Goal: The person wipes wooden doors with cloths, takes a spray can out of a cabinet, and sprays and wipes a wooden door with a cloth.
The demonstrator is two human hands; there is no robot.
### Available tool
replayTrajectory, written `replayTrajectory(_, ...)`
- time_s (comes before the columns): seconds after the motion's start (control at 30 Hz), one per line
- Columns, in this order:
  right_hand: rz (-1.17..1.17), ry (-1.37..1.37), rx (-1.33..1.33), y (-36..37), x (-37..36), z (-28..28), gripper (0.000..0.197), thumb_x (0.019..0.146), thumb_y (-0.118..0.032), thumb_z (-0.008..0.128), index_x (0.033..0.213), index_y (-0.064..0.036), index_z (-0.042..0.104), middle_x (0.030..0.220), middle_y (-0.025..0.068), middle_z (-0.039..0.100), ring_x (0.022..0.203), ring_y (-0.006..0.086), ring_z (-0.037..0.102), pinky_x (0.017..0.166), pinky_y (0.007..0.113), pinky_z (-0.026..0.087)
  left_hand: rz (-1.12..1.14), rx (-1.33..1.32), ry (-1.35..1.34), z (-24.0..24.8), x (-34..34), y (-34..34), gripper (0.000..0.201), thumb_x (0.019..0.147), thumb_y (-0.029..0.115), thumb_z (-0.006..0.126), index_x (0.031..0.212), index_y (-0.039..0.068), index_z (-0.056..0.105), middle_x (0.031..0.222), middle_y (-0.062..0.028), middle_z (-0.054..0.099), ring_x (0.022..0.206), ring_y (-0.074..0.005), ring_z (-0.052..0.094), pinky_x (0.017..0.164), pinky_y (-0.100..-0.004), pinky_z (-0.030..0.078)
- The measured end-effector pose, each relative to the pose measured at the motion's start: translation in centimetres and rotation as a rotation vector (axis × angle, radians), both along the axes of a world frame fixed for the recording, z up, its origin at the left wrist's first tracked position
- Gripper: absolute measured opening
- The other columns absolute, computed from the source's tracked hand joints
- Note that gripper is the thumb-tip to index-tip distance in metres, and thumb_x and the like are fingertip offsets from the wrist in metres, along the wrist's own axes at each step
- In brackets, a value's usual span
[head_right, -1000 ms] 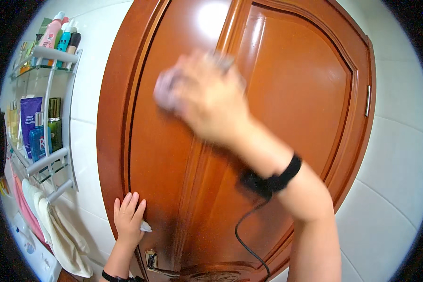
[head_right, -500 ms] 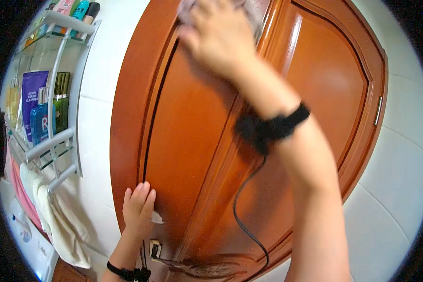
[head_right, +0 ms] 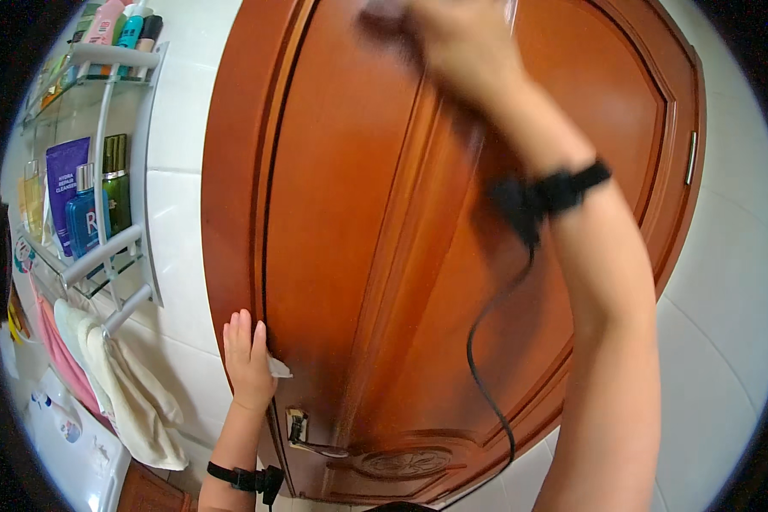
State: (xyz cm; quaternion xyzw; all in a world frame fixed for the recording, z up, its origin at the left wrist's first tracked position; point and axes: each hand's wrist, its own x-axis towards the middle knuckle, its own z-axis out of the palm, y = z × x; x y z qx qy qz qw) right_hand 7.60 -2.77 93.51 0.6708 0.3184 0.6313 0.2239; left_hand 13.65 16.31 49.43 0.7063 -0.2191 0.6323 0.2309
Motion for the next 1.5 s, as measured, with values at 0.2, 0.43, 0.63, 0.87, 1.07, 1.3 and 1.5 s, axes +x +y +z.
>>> replayTrajectory(0.2,0.123,-0.418,0.042,-5.5,1.3,-1.6,0.015,0.08,-0.009,0.059,0.095,-0.007,0.064,0.105,0.0176,0.06,0.103,0.0384,0.052,0.088,0.046,0.041,0.01,0.005,-0.007,-0.8,0.8,-0.7,0.046,0.08,0.0,0.055,0.126,0.006,0.055,0.142,-0.0214,0.041,0.128,-0.0407,0.042,0.104,-0.0556,0.035)
replayTrajectory(0.43,0.061,0.426,-0.394,-9.9,-3.4,-26.1,0.024,0.075,-0.015,0.059,0.097,-0.0065,0.063,0.126,0.016,0.055,0.121,0.0349,0.05,0.102,0.054,0.038,0.032,0.04,0.021,-0.7,0.6,-0.3,0.05,0.079,0.003,0.058,0.128,0.008,0.053,0.145,-0.0229,0.036,0.132,-0.0417,0.036,0.106,-0.0567,0.032)
replayTrajectory(0.63,-0.058,-0.077,-0.234,-8.1,-2.3,-11.3,0.024,0.07,-0.018,0.066,0.093,-0.0129,0.064,0.127,0.0119,0.055,0.125,0.0363,0.047,0.103,0.063,0.028,0.065,0.052,0.039,-0.8,0.1,-0.1,0.053,0.076,0.001,0.06,0.129,0.007,0.052,0.146,-0.0237,0.033,0.133,-0.0426,0.035,0.107,-0.057,0.03)
replayTrajectory(0.87,-0.044,-0.565,0.008,-10.6,-3.1,8.2,0.019,0.082,-0.021,0.061,0.094,-0.007,0.063,0.105,0.0118,0.061,0.11,0.0288,0.05,0.098,0.046,0.03,0.101,0.034,0.074,-0.9,-0.4,-0.9,0.055,0.077,-0.001,0.056,0.131,0.005,0.049,0.146,-0.0242,0.033,0.133,-0.0441,0.035,0.108,-0.0564,0.029)
replayTrajectory(1.07,-0.337,-0.719,0.391,-33.6,-9.4,8.4,0.026,0.089,-0.03,0.054,0.106,-0.0178,0.07,0.115,0.0089,0.062,0.113,0.0291,0.053,0.097,0.045,0.037,0.138,-0.013,0.098,-0.9,-1.0,-1.5,0.055,0.077,0.002,0.058,0.131,0.001,0.048,0.147,-0.0255,0.031,0.135,-0.0438,0.031,0.111,-0.0572,0.025)
replayTrajectory(1.3,0.085,-0.425,0.224,-23.6,-5.7,-8.0,0.018,0.085,-0.019,0.056,0.092,-0.0047,0.065,0.105,0.0173,0.061,0.102,0.0377,0.052,0.092,0.05,0.038,0.109,-0.059,0.191,-0.7,-1.1,-2.1,0.055,0.081,-0.002,0.054,0.135,0.002,0.045,0.149,-0.0225,0.028,0.138,-0.0394,0.027,0.114,-0.0528,0.02)
replayTrajectory(1.5,-0.224,0.435,-0.188,-22.1,-8.5,-35.5,0.027,0.076,-0.016,0.059,0.102,-0.0098,0.062,0.118,0.0028,0.054,0.12,0.0217,0.048,0.1,0.046,0.043,-0.228,-0.335,0.188,2.3,-4.5,-4.6,0.057,0.079,-0.015,0.04,0.134,0.001,0.046,0.152,-0.0172,0.027,0.141,-0.0316,0.026,0.114,-0.041,0.022)
